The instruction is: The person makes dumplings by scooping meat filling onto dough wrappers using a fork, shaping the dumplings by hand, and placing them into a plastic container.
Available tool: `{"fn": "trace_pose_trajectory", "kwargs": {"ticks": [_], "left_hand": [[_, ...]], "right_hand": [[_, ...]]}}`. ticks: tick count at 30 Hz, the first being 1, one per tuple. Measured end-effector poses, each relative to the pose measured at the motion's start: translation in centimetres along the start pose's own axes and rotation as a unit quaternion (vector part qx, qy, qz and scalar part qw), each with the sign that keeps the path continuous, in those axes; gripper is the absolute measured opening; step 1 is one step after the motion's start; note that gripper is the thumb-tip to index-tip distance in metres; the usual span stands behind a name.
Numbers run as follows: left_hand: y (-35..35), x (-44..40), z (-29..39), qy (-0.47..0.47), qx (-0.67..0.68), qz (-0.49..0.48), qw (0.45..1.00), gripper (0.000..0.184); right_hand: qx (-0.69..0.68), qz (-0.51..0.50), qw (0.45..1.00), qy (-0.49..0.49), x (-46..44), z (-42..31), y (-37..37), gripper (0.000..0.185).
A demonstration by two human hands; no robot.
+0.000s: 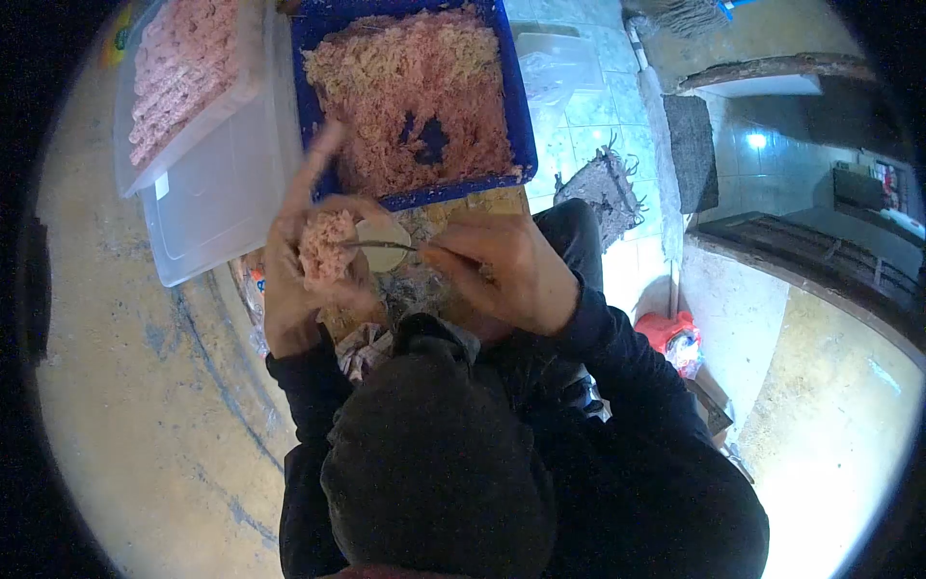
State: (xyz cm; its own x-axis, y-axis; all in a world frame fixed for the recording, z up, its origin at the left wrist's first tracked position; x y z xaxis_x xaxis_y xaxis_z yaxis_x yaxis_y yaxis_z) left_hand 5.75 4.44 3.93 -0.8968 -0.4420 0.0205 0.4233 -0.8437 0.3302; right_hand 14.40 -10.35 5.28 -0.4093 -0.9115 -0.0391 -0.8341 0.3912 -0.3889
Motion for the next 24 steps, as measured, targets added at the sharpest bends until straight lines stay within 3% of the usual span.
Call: {"fn": "trace_pose_trajectory", "kwargs": {"ticks": [3, 5, 6, 8, 9, 11, 15, 17, 21, 23, 24], "left_hand": [[-0.6, 0.6, -3.8, -0.088, 0.059, -0.114, 0.988, 0.085], [-1.8, 1.2, -7.1, -0.19, 0.025, -0.091, 0.977, 0.08], [-1.6, 1.3, -7.8, -0.19, 0.024, -0.092, 0.977, 0.08], [-3.7, 1.1, -6.7, -0.048, -0.076, 0.055, 0.994, 0.04], [-3.9, 1.3, -6.9, -0.049, -0.076, 0.057, 0.994, 0.04], [-5.9, 2.1, -6.4, 0.005, 0.036, 0.174, 0.984, 0.029], [-3.0, 2.6, -4.3, 0.092, -0.059, 0.238, 0.965, 0.05], [-3.4, 3.6, -3.2, 0.118, -0.166, 0.327, 0.923, 0.058], [-5.9, 5.6, -3.0, 0.109, -0.213, 0.343, 0.908, 0.046], [-7.2, 7.1, -2.6, 0.062, -0.2, 0.371, 0.905, 0.07], [-7.3, 7.5, -1.9, 0.06, -0.198, 0.369, 0.906, 0.07]], "right_hand": [[0.007, -0.032, 0.999, -0.013, 0.0, 0.8, 1.7, 0.013], [0.024, -0.056, 0.996, 0.06, -0.2, 2.8, 2.6, 0.012], [0.024, -0.055, 0.996, 0.06, -0.3, 2.6, 2.3, 0.012], [0.045, -0.003, 0.998, 0.051, -0.4, 1.6, 0.9, 0.015], [0.044, -0.005, 0.998, 0.051, -0.4, 1.1, 1.0, 0.015], [0.016, 0.014, 0.999, 0.039, -0.2, -0.1, 0.8, 0.016], [-0.024, -0.003, 1.0, 0.019, -1.0, 0.5, 4.7, 0.015], [-0.027, 0.037, 0.999, -0.01, -1.5, 1.0, 5.5, 0.013], [0.004, -0.044, 0.999, -0.025, -3.2, 0.6, 6.1, 0.016], [-0.057, -0.085, 0.995, -0.019, -4.7, 0.2, 5.6, 0.019], [-0.056, -0.084, 0.995, -0.016, -5.5, -0.1, 5.3, 0.019]]}}
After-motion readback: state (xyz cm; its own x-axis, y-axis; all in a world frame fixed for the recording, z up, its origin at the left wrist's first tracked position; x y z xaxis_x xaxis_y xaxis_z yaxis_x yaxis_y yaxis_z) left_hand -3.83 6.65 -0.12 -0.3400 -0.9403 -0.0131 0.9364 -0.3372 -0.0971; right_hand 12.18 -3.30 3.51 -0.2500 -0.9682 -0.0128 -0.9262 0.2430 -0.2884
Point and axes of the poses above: each hand's wrist, its own x-axis away from the middle knuckle, its own y-axis out of the palm, z = x × y, the point moved 8 cm from there along -x, towards the middle knuckle, and after that the axes turned 7 degrees about -x, right-handed, at the moved point
